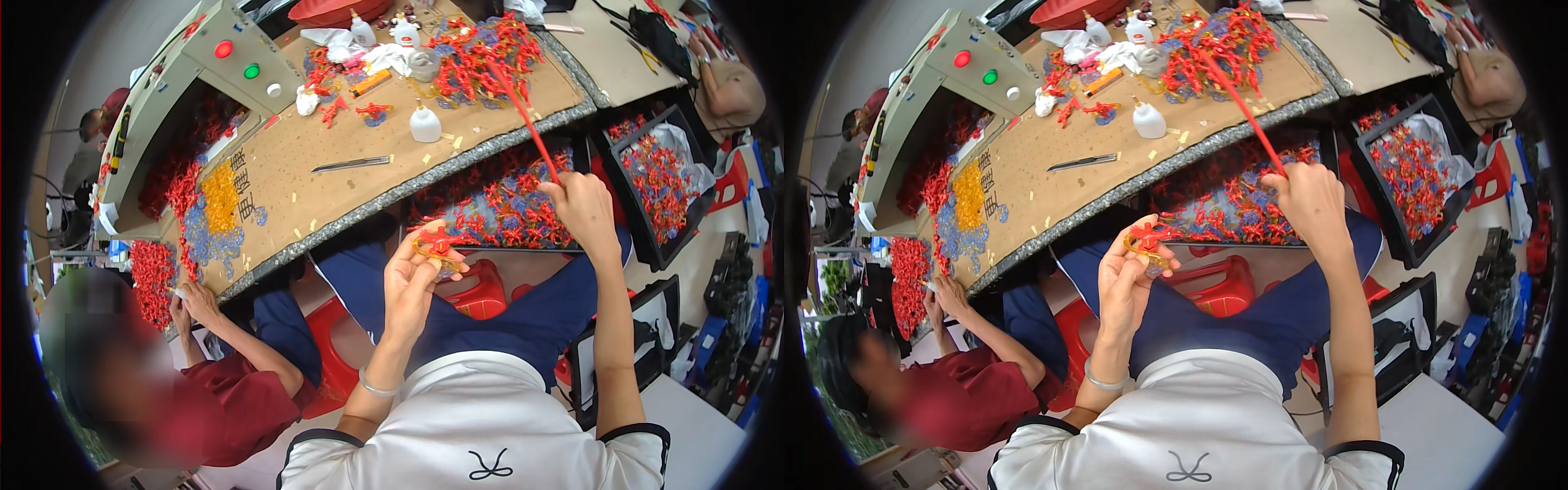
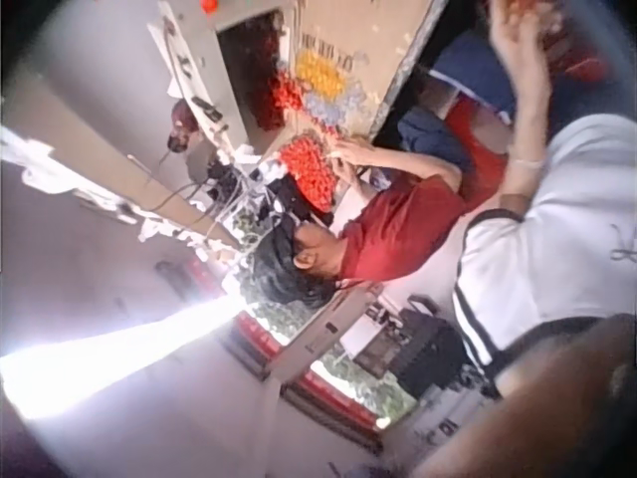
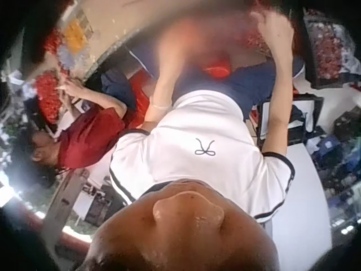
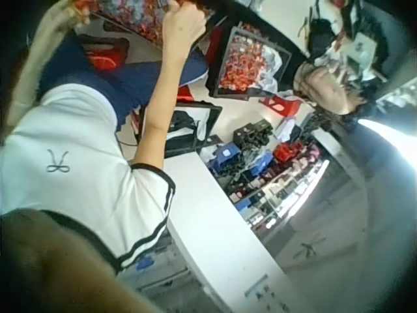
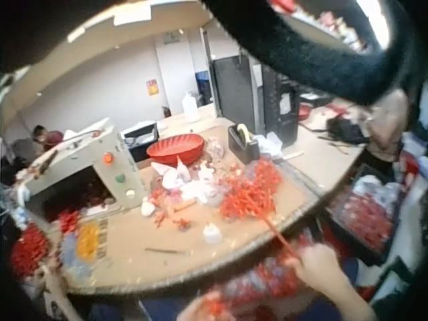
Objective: Assembling and detailing small toy figurines using glue and a brush at a factory workbench.
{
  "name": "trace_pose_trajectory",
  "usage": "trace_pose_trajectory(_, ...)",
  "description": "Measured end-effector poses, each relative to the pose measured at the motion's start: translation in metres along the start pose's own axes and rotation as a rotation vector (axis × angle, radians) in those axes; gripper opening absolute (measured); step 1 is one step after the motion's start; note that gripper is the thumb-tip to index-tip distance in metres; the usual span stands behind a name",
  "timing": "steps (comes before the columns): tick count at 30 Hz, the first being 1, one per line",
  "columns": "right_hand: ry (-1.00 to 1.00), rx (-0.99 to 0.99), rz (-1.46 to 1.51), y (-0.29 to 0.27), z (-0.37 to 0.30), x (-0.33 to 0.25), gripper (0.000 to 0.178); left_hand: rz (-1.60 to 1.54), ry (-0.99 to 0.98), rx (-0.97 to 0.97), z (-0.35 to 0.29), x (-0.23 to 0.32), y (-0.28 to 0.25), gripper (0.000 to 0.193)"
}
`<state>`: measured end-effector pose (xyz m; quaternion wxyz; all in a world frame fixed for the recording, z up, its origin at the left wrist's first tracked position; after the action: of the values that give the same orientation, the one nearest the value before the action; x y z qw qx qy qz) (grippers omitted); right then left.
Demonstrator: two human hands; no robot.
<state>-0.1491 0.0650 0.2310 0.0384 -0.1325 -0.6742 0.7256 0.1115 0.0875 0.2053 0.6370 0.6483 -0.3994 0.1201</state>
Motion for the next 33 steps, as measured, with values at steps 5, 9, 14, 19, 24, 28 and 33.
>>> trace_pose_trajectory(5,-0.215,0.017,-0.273,0.021,0.052,-0.030,0.032,-0.079,0.017,0.016,-0.002,0.014,-0.008,0.046)
trace_pose_trajectory(9,-0.359,0.105,-0.288,0.038,0.097,-0.057,0.030,-0.069,0.046,0.057,-0.005,0.018,-0.012,0.046)
trace_pose_trajectory(14,-0.301,0.210,0.085,0.038,0.120,-0.100,0.031,-0.035,0.082,0.141,-0.009,0.017,-0.016,0.038)
trace_pose_trajectory(19,-0.361,0.013,0.861,0.096,0.114,-0.100,0.056,-0.019,0.085,0.159,-0.006,0.015,-0.017,0.031)
trace_pose_trajectory(24,-0.254,0.109,0.899,0.115,0.114,-0.126,0.047,0.027,0.089,0.116,0.002,0.014,-0.010,0.030)
trace_pose_trajectory(28,-0.194,0.230,0.900,0.105,0.096,-0.123,0.039,0.084,0.135,0.112,0.003,0.014,-0.004,0.031)
trace_pose_trajectory(33,-0.116,0.108,1.211,0.031,-0.002,-0.099,0.041,0.149,0.154,0.133,0.000,0.012,0.004,0.031)
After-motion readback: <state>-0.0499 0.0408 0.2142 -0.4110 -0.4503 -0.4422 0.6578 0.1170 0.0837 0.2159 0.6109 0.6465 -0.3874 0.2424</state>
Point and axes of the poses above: each hand's wrist, its own z-axis towards the middle knuckle, its own y-axis out of the palm, x = y × z, the point moved 1 cm from there along z, towards the middle knuckle, and after that the axes turned 14 degrees about -z, right-handed, at the moved point
